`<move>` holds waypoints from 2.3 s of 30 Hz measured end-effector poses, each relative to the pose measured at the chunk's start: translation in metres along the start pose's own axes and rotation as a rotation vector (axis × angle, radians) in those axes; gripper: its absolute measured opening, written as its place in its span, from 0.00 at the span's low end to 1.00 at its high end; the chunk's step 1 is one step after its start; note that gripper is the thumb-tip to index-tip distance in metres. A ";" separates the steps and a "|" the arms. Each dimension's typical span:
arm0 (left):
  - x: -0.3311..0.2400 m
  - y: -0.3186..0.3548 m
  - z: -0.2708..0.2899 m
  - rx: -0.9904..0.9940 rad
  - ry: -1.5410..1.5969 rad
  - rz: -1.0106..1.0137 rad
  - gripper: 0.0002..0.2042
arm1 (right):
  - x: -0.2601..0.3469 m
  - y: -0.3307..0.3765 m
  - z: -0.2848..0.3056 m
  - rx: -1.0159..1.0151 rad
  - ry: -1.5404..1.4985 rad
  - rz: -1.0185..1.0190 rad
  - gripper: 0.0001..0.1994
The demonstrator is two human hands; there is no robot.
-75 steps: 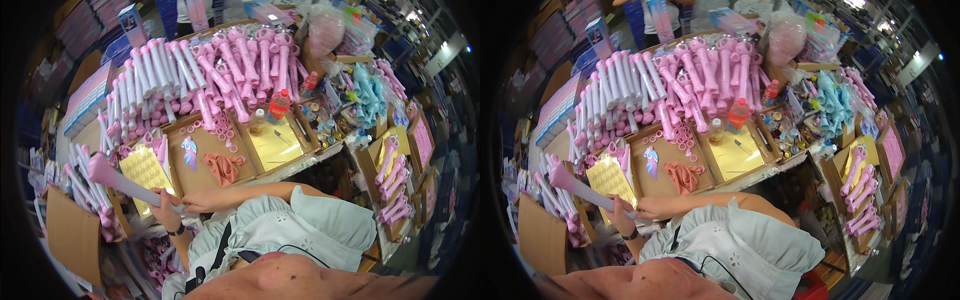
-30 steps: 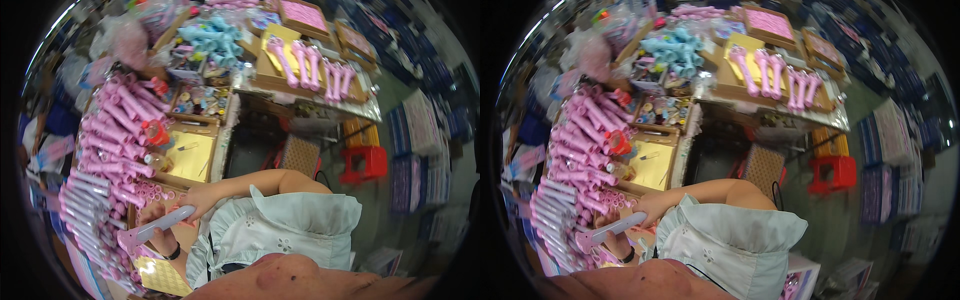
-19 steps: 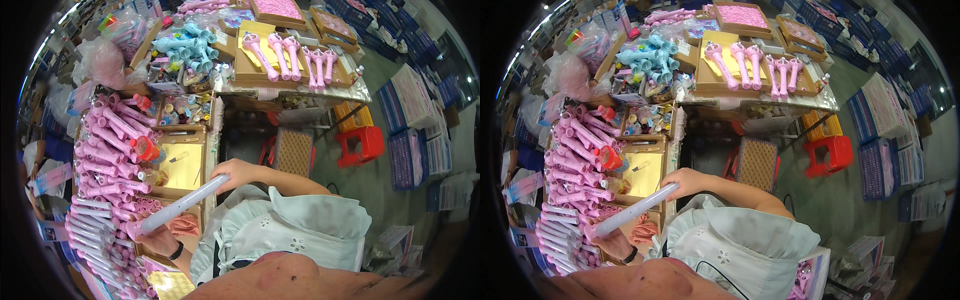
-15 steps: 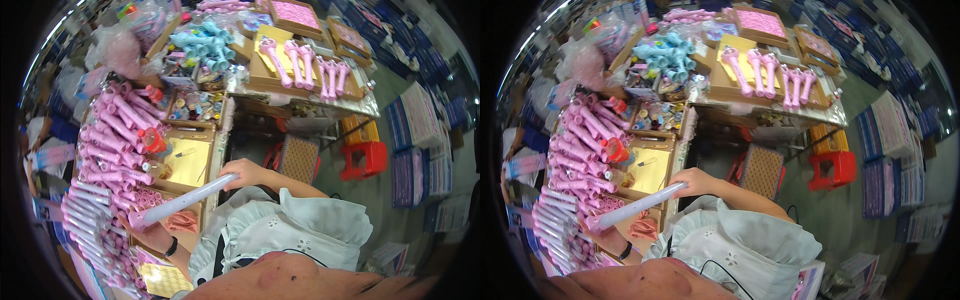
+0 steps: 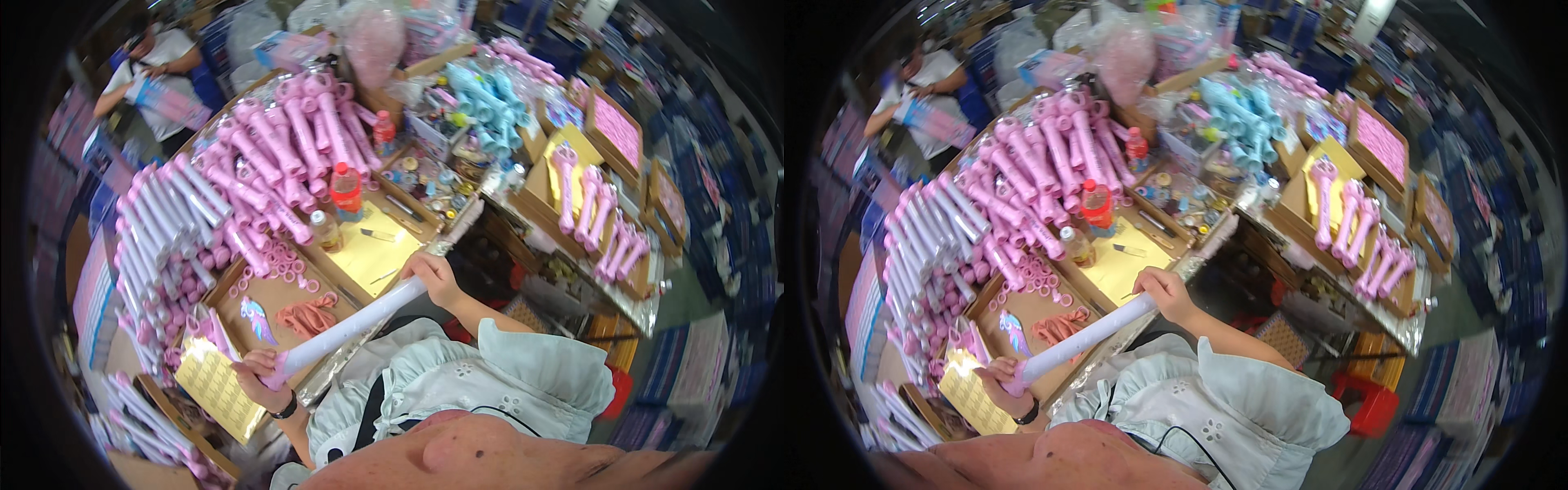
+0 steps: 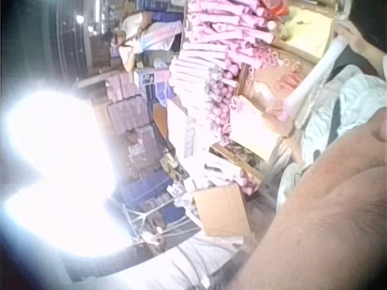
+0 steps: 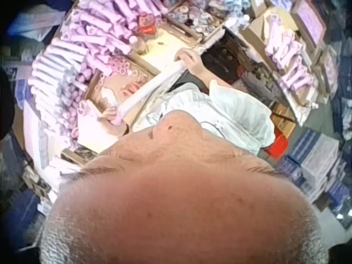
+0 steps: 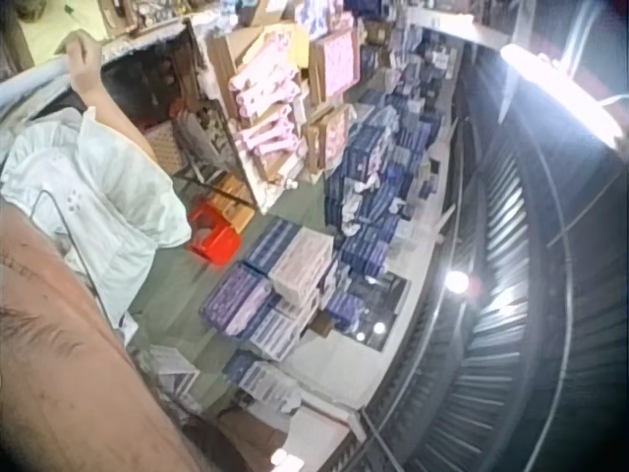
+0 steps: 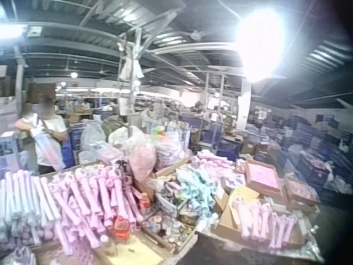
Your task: The person repeatedly assembles bubble wands by picking a pink wand head and a clear plastic tube, then inserting the head into the tube. The assembled wands are placed into a cardboard box on the table.
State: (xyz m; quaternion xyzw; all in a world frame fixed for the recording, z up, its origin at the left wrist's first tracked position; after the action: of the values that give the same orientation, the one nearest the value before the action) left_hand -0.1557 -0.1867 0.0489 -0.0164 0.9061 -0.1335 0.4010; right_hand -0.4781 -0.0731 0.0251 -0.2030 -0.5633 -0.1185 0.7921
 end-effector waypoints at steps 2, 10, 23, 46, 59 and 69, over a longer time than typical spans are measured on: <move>-0.016 0.006 0.011 0.089 0.011 -0.049 0.28 | 0.003 -0.018 -0.016 0.097 -0.010 0.020 0.15; -0.064 0.060 0.048 0.123 -0.030 0.002 0.32 | -0.006 -0.055 -0.107 0.685 0.032 -0.291 0.19; -0.109 0.086 0.052 -0.381 -0.321 -0.815 0.22 | -0.015 0.021 -0.204 1.272 -0.083 -0.929 0.24; -0.128 0.083 0.122 -0.558 0.264 -0.411 0.23 | 0.011 -0.011 -0.201 1.189 -0.045 -0.628 0.17; -0.065 0.058 0.038 -0.087 -0.473 0.021 0.27 | -0.058 0.029 -0.278 1.187 -0.209 -0.938 0.16; -0.063 0.067 0.033 -0.091 -0.633 0.086 0.26 | -0.019 0.037 -0.280 1.331 -0.243 -0.801 0.20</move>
State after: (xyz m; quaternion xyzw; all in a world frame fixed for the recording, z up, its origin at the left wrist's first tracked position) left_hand -0.0837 -0.1206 0.0558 -0.0365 0.7412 -0.0641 0.6672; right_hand -0.2325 -0.1683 -0.0795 0.5212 -0.6288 -0.0095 0.5769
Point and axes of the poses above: each hand's wrist, its own y-axis away from the middle knuckle, its own z-axis out of the back of the hand, x = y × z, the point moved 3 cm from there along -y, towards the middle knuckle, and after that the axes turned 14 degrees about y, right-handed, at the moved point
